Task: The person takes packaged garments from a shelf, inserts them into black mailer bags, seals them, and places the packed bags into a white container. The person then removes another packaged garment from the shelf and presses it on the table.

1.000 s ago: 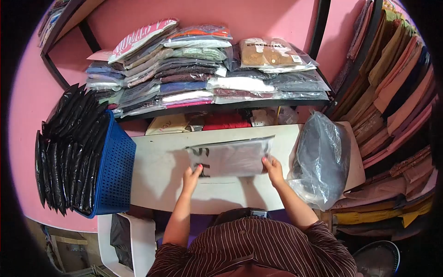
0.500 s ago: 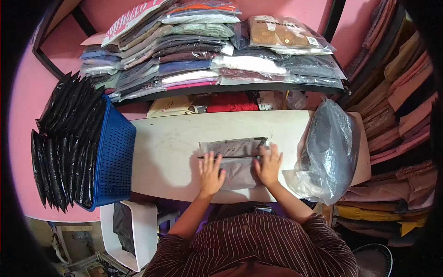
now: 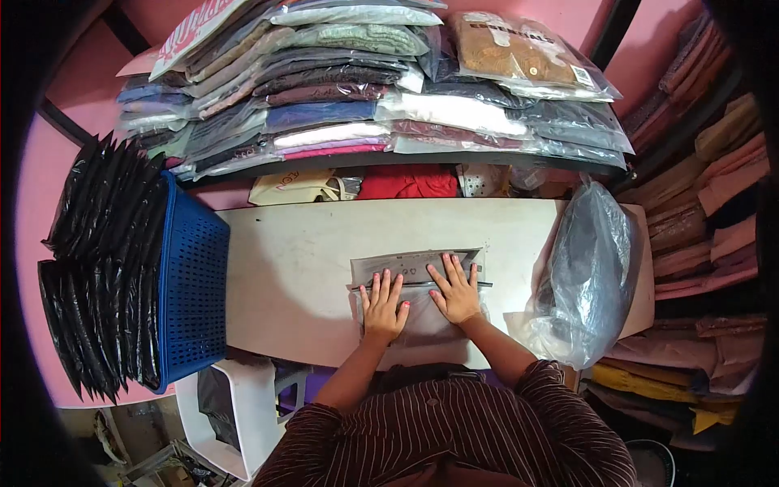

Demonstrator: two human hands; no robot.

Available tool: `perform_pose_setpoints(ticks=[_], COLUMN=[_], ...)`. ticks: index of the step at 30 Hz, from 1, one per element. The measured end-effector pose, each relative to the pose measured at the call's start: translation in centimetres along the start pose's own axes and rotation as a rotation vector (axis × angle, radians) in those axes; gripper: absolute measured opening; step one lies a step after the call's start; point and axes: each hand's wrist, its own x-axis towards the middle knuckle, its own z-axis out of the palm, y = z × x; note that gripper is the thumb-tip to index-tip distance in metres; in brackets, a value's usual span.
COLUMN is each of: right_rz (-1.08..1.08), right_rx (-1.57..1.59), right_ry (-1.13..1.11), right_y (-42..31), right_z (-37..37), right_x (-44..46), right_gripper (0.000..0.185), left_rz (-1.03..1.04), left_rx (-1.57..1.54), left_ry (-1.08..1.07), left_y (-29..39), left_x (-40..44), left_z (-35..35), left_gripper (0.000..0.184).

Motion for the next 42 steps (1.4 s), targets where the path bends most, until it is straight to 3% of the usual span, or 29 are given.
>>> perform_pose_setpoints(ticks=[10,22,24,25,26,28,29,32,34,36,37,38,42], right_rz=[0.027,-0.004,-0.088,-0.232,-0.223,-0.343,-0.321,-0.242,-0.245,-0.192,-0.200,-0.185,0.051], right_rx=[0.058,-0.028,0.170,0.283,0.277,-0.006,-0.091,-0.103,-0.126,0.043,0.116,0.115,0.954], right_ry=[-0.079,-0.007,0.015,-0.023,-0.011,-0.330,-0.340,-0.327,-0.294,-0.389,-0.337,-0.329,-0.350], right_y=[0.6,0.2,-0.9,-1.4,-2.0,-3.4,-3.1,-4.0,-4.1,-3.8,-4.4,-4.3,-4.9], right_z=[0.7,0.1,-0.8,-1.5,-2.2,-4.2,-3.5,-2.6,-2.1,-0.3,-3.1,-3.1,-3.6], right_x=[1.2,1.2,-0.8,-1.9,-3.4,-5.7,-6.1,-4.9,-3.2,-1.4,-0.7,0.1,2.4], right_gripper=[0.054,0.055,0.059,0.074,0.074,0.090,0.100,0.099,0.090,0.084,0.066,0.066,0.046], left_rz=[0.007,0.028,0.037,0.035,0.032,0.040,0.043,0.036,0.010,0.040,0.006,-0.029,-0.068], left_rx=[-0.019,0.019,0.033,0.009,-0.015,-0.044,-0.101,-0.287,-0.553,-0.485,-0.403,-0.323,-0.205], left_ry=[0.021,-0.035,-0.061,-0.070,-0.079,-0.083,-0.088,-0.100,0.083,0.130,0.244,0.357,0.494], left_y=[-0.5,-0.8,-1.0,-1.1,-1.2,-1.5,-2.1,-4.3,-4.3,-3.6,-2.6,-1.9,-0.3], left_x=[1.0,1.4,1.6,1.6,1.6,1.5,1.6,1.9,1.1,-0.6,-1.8,-2.8,-4.5], left_z=[0.6,0.6,0.7,0.8,0.8,0.8,1.2,1.3,-0.8,-3.2,-4.6,-5.4,-5.2], left_gripper=[0.061,0.059,0.060,0.060,0.060,0.061,0.061,0.061,0.059,0.059,0.063,0.067,0.074])
